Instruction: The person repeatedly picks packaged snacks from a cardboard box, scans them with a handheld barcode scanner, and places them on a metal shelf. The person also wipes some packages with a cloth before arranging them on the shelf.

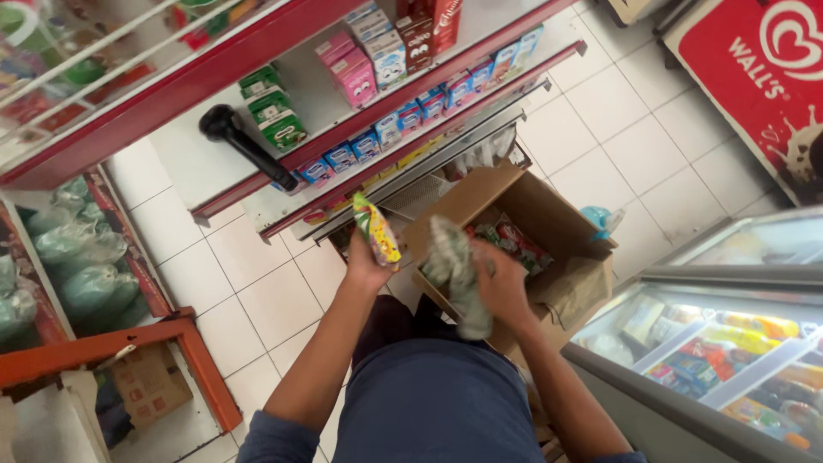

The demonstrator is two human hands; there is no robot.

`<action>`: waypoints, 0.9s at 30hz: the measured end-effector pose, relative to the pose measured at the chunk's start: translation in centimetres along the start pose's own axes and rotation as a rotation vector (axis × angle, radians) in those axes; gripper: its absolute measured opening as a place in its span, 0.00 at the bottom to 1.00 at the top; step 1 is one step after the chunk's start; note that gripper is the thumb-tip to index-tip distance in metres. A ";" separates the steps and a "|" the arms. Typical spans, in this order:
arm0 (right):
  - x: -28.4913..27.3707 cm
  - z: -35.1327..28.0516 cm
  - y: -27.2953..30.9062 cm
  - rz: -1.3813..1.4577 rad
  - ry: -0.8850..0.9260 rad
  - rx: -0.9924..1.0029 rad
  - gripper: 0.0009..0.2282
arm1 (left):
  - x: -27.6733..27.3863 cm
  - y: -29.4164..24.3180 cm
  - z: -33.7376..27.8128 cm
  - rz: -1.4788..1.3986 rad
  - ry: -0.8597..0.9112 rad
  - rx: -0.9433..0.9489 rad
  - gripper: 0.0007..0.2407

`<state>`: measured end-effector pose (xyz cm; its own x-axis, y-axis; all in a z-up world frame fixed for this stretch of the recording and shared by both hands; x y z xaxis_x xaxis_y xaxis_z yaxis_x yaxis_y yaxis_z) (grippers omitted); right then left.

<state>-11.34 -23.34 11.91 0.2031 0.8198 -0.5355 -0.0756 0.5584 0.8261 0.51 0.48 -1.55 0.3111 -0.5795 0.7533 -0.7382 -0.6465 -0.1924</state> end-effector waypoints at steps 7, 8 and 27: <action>4.7 3.8 -7.4 -0.195 0.025 -0.206 0.14 | -1.2 3.2 -0.8 -0.112 -0.046 -0.019 0.17; 6.3 4.1 -8.3 -0.244 0.123 -0.234 0.16 | -0.6 3.5 -1.2 -0.060 -0.026 -0.028 0.18; 6.4 4.5 1.3 0.539 0.177 0.085 0.10 | 7.6 -0.4 -6.7 0.107 0.106 0.362 0.17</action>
<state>-5.74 -17.92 10.29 -0.0091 0.9987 -0.0498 -0.0427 0.0494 0.9979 -0.83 -0.39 8.45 0.1666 -0.6111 0.7738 -0.4983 -0.7294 -0.4687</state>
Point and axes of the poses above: each hand's wrist, its own z-axis towards the middle knuckle, its own x-axis out of the palm, y = z × x, the point moved 1 cm from there along z, towards the middle knuckle, and after that the axes turned 8 degrees about -x, right-handed, at the moved point
